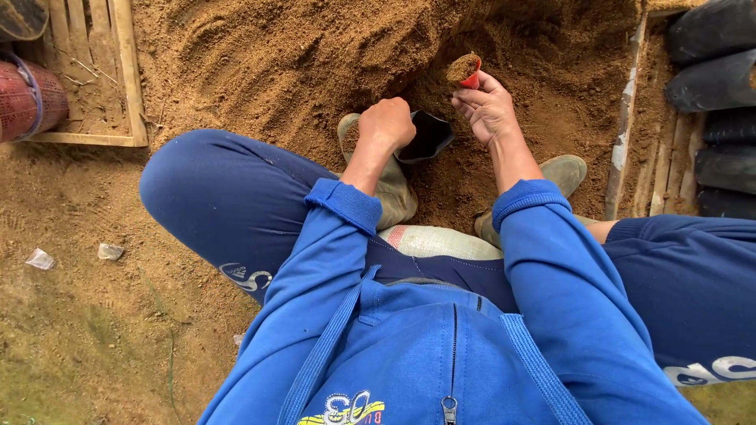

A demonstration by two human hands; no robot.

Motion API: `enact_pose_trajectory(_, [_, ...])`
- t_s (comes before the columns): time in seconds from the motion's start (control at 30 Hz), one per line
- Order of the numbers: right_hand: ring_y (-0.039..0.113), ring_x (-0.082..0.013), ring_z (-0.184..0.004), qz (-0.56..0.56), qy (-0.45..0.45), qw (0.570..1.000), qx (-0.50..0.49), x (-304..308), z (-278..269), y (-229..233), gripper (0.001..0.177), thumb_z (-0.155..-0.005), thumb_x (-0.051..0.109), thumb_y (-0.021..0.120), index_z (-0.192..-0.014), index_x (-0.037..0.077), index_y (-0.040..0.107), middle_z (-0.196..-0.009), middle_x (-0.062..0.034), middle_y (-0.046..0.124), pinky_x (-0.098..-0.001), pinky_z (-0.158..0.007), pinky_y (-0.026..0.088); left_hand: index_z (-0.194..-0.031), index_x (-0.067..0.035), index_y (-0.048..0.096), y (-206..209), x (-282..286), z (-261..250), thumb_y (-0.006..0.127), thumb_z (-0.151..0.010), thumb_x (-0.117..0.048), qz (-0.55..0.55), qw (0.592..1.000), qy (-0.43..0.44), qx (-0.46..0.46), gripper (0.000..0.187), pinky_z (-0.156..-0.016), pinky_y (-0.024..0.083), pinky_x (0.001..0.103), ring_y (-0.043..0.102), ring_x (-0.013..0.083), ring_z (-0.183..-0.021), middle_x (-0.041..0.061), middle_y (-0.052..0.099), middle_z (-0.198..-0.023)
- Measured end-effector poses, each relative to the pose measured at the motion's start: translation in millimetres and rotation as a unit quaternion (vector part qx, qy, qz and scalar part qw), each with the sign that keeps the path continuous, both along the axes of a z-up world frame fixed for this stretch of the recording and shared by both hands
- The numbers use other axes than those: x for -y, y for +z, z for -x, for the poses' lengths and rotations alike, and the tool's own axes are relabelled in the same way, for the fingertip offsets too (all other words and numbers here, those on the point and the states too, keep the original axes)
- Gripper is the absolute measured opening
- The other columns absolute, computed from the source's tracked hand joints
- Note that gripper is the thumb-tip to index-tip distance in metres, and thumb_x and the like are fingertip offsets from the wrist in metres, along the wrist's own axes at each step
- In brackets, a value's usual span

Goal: The person scoops soil from a large pile using a small red scoop and fills black plastic nursery bags. They repeat this process for multiple bags, placing the filled ones aside on a wooden pallet.

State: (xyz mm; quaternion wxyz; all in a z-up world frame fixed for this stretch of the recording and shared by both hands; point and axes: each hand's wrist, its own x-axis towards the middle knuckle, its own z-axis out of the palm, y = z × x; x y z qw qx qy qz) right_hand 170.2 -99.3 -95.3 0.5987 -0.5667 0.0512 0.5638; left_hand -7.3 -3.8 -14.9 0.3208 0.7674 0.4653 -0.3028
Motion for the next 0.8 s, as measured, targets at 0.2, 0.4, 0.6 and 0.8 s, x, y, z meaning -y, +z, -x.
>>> enact_pose_trajectory(0.2, [0.062,-0.0161,-0.084,-0.059,-0.042,0.995,-0.071,30,-2,2,0.026,-0.08,-0.005,0.054,-0.099,0.009,0.066,-0.093,-0.0101,0.064,-0.0228,-0.071,0.055,-0.107,-0.006,0.068,8,7,-4,0.05,-0.092,-0.004,0.011,1.0,0.018,0.003,0.023,-0.073,0.059,0.045,0.069,0.0312,-0.09,0.011,0.072,-0.105])
enact_pose_trajectory(0.4, [0.067,-0.02,-0.067,-0.012,-0.094,0.989,-0.113,42,-12,21,0.018,-0.094,0.023,0.069,-0.09,0.006,0.069,-0.078,-0.0106,0.069,-0.0279,-0.06,0.054,-0.118,-0.007,0.068,13,11,-2,0.05,-0.097,-0.01,-0.002,0.999,0.047,-0.005,0.027,-0.082,0.058,0.044,0.069,0.0314,-0.1,0.011,0.072,-0.115])
enact_pose_trajectory(0.6, [0.068,-0.0124,-0.065,-0.046,0.024,0.996,-0.069,42,-16,45,0.034,-0.094,0.013,0.064,-0.127,0.008,0.07,-0.086,-0.0068,0.074,-0.021,-0.057,0.053,-0.123,-0.008,0.065,7,15,3,0.054,-0.096,-0.012,-0.028,0.999,0.038,0.001,0.03,-0.087,0.057,0.044,0.067,0.0308,-0.106,0.012,0.07,-0.12])
enact_pose_trajectory(0.8, [0.064,-0.0124,-0.061,-0.008,0.107,0.994,0.003,34,5,74,0.028,-0.09,0.007,0.062,-0.116,0.005,0.072,-0.082,-0.0086,0.072,-0.0193,-0.053,0.055,-0.129,-0.005,0.06,3,13,5,0.05,-0.094,-0.009,-0.029,0.998,0.059,-0.001,0.037,-0.087,0.057,0.048,0.065,0.0354,-0.112,0.015,0.067,-0.126])
